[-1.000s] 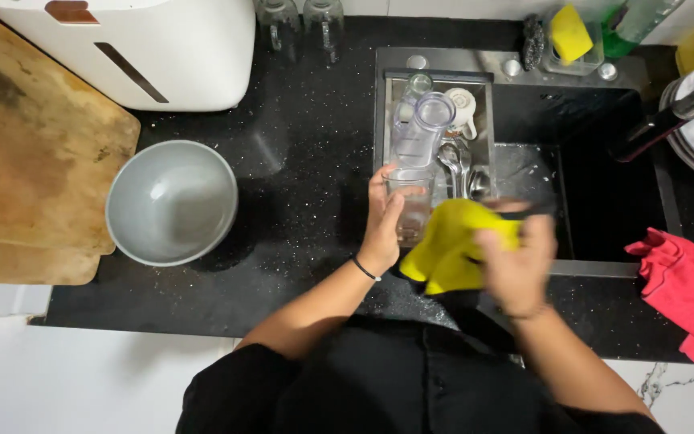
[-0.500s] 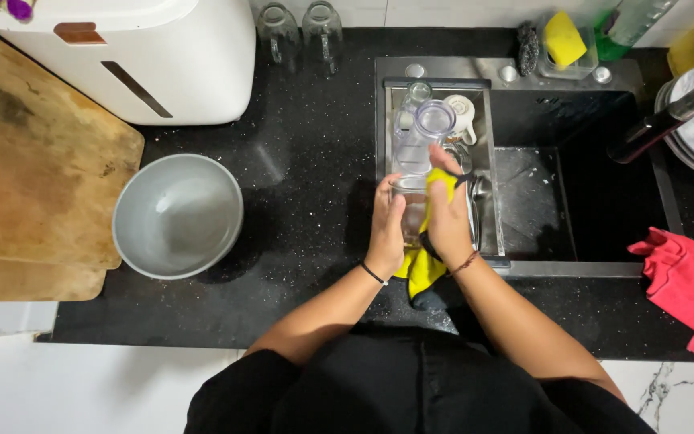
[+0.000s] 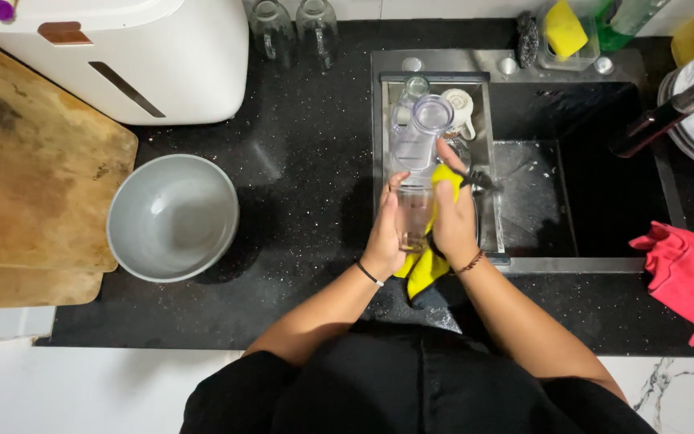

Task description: Washing and drying various kitchen items including glasses, bowls, and spoons in a sink.

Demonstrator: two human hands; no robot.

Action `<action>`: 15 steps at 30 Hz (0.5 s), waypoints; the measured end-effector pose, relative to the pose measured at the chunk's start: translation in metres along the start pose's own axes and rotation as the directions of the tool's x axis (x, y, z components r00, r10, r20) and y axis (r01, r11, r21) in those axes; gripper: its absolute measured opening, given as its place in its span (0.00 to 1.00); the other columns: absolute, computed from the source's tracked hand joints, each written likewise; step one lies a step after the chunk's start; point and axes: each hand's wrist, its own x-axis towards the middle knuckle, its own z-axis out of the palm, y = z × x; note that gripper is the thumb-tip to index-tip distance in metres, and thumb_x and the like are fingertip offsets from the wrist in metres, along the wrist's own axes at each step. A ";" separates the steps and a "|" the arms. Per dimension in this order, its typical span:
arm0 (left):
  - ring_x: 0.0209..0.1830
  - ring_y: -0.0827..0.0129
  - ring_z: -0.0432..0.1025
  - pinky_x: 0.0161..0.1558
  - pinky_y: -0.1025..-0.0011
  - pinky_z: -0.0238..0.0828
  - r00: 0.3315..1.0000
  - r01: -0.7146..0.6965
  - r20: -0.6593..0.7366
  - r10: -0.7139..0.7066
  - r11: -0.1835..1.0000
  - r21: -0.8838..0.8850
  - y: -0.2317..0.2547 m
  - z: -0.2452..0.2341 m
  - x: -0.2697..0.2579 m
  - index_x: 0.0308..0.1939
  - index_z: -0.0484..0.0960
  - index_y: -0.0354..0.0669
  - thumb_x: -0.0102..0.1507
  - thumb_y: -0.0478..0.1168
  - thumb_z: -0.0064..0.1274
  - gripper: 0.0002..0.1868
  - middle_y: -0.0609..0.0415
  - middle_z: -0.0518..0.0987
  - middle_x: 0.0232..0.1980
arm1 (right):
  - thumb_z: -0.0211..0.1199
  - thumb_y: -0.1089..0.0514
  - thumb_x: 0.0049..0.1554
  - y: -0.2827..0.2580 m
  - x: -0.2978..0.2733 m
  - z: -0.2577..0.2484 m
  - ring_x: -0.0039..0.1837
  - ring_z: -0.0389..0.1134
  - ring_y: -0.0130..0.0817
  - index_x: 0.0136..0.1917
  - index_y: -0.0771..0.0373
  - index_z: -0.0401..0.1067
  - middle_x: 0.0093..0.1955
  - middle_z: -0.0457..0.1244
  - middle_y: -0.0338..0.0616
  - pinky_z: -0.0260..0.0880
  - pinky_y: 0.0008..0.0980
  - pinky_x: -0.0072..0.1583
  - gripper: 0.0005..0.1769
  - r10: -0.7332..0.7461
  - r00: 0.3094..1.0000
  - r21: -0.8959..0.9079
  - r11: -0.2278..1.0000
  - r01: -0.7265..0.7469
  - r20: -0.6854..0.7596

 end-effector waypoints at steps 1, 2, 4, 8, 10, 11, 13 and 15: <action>0.58 0.66 0.70 0.59 0.67 0.71 1.000 -0.004 0.000 0.004 1.000 -0.002 -0.003 -0.001 0.001 0.74 0.60 0.47 0.75 0.54 0.43 0.27 0.51 0.72 0.60 | 0.50 0.47 0.69 0.001 -0.003 0.002 0.85 0.48 0.60 0.82 0.56 0.56 0.85 0.52 0.58 0.44 0.50 0.84 0.31 -0.002 1.000 -0.001 1.000 0.002 0.003; 0.57 0.64 0.70 0.58 0.66 0.71 1.000 0.004 0.003 -0.004 1.000 -0.004 -0.005 -0.004 0.000 0.75 0.61 0.48 0.75 0.55 0.43 0.28 0.48 0.72 0.59 | 0.52 0.47 0.69 0.003 -0.008 0.005 0.87 0.47 0.58 0.81 0.59 0.55 0.84 0.51 0.58 0.43 0.50 0.84 0.31 -0.089 0.996 -0.115 0.989 0.088 0.001; 0.56 0.62 0.70 0.58 0.66 0.72 1.000 0.012 0.004 -0.012 1.000 -0.004 -0.008 -0.006 0.000 0.75 0.61 0.48 0.75 0.57 0.43 0.29 0.44 0.73 0.57 | 0.54 0.47 0.69 -0.005 -0.018 0.013 0.88 0.45 0.55 0.80 0.62 0.55 0.83 0.51 0.58 0.41 0.50 0.85 0.32 -0.174 0.985 -0.225 0.959 0.171 0.008; 0.67 0.70 0.67 0.66 0.69 0.67 0.990 -0.114 -0.046 0.135 0.942 0.314 0.002 0.003 -0.001 0.74 0.61 0.46 0.71 0.53 0.46 0.31 0.56 0.70 0.65 | 0.57 0.49 0.62 -0.021 -0.017 0.016 0.85 0.44 0.55 0.69 0.64 0.68 0.79 0.53 0.58 0.45 0.49 0.81 0.26 -0.347 0.909 -0.599 0.686 0.413 0.229; 0.65 0.69 0.68 0.64 0.66 0.68 0.993 -0.114 -0.006 0.122 0.948 0.295 0.006 0.006 -0.002 0.73 0.60 0.46 0.67 0.50 0.51 0.33 0.58 0.70 0.64 | 0.57 0.49 0.61 -0.003 -0.012 0.005 0.83 0.48 0.55 0.68 0.69 0.68 0.78 0.53 0.62 0.47 0.49 0.80 0.28 -0.366 0.912 -0.517 0.753 0.406 0.183; 0.63 0.68 0.68 0.63 0.66 0.68 1.000 -0.027 -0.004 0.028 0.995 0.097 0.004 0.004 -0.002 0.73 0.61 0.46 0.70 0.51 0.47 0.30 0.55 0.71 0.63 | 0.56 0.49 0.64 0.014 -0.012 -0.003 0.75 0.57 0.51 0.64 0.67 0.69 0.70 0.59 0.55 0.55 0.47 0.76 0.22 -0.244 0.967 -0.307 0.917 0.254 0.070; 0.61 0.66 0.69 0.62 0.65 0.69 0.998 0.067 0.019 -0.066 0.992 -0.106 -0.002 0.000 -0.003 0.73 0.63 0.46 0.74 0.53 0.44 0.27 0.52 0.73 0.62 | 0.56 0.49 0.67 0.029 -0.014 -0.015 0.66 0.66 0.47 0.59 0.64 0.70 0.62 0.65 0.48 0.62 0.45 0.73 0.17 -0.089 0.996 -0.060 0.994 0.088 -0.008; 0.61 0.63 0.69 0.64 0.65 0.67 0.990 0.122 0.100 -0.102 0.968 -0.220 -0.011 -0.006 -0.003 0.74 0.65 0.43 0.76 0.54 0.41 0.27 0.47 0.73 0.61 | 0.60 0.47 0.62 0.024 -0.013 -0.023 0.51 0.65 0.48 0.54 0.64 0.72 0.48 0.66 0.45 0.66 0.46 0.58 0.18 0.098 0.995 -0.164 0.981 -0.102 -0.036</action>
